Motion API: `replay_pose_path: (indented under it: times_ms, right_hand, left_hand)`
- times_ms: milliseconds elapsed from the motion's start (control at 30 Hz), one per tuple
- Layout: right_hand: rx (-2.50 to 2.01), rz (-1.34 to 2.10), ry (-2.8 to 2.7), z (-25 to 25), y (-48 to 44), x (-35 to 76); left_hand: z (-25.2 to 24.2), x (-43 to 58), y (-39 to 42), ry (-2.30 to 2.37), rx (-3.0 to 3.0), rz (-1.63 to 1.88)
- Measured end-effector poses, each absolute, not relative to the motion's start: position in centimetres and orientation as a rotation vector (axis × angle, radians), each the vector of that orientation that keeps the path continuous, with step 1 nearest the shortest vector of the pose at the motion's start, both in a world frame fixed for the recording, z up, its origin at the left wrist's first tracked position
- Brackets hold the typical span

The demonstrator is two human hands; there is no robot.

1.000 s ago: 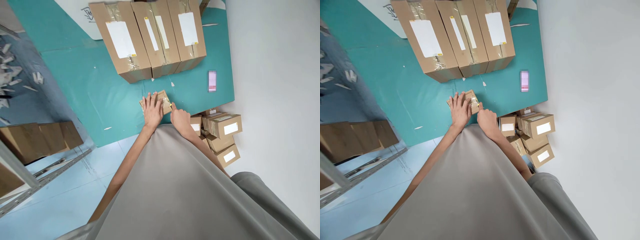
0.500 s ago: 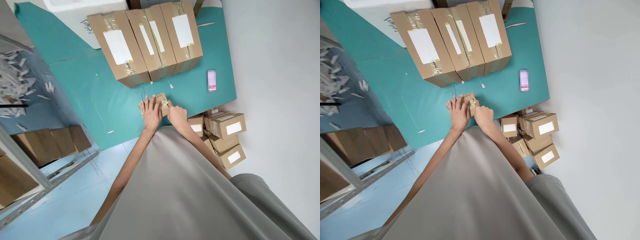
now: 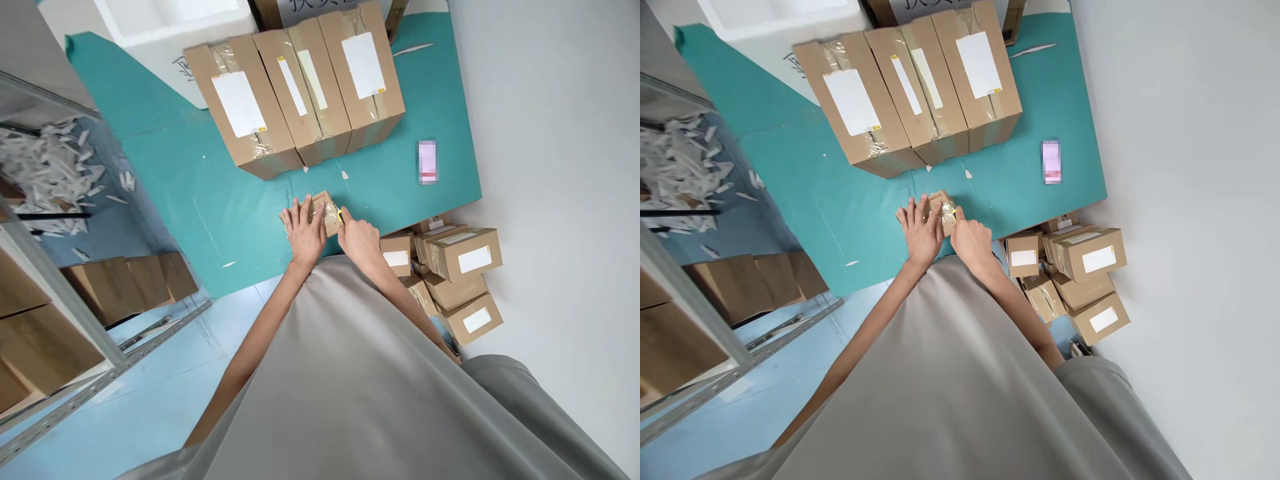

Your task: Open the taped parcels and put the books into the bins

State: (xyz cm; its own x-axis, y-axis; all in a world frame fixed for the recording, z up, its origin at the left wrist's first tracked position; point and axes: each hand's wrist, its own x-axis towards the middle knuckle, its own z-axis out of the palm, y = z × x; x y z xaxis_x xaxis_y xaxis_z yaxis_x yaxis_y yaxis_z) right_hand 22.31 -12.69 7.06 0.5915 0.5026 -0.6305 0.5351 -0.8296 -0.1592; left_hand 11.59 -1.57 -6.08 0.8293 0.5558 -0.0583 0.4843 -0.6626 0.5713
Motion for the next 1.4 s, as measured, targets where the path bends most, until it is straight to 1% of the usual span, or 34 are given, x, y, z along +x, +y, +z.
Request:
replay_pose_path:
  times_ms: [333,500,633,833,1033,1200,1400]
  right_hand:
    - [2.835,-1.173,0.926,5.2,-12.7,24.0]
    - [2.91,-1.32,0.972,4.0,-13.3,25.5]
    - [2.863,-1.432,0.98,4.4,-14.5,25.9]
    - [2.743,-1.292,1.0,5.8,-16.0,23.9]
    - [2.754,-1.215,1.012,6.0,-14.0,24.1]
    - [2.709,-1.212,1.056,5.3,-12.2,25.2]
    - [2.681,-1.205,1.086,6.0,-12.7,24.3]
  left_hand:
    - [-6.2,11.5,-1.6,0.78,2.427,0.128]
    - [-6.3,11.6,-1.5,0.805,2.43,0.121]
    - [-6.2,11.8,-1.4,0.825,2.411,0.104]
    - [-5.9,12.0,-1.1,0.825,2.419,0.053]
    - [-5.7,11.8,-1.1,0.834,2.423,0.023]
    - [-5.7,11.8,-1.4,0.856,2.407,0.039]
    - [-5.8,11.9,-1.8,0.871,2.388,0.047]
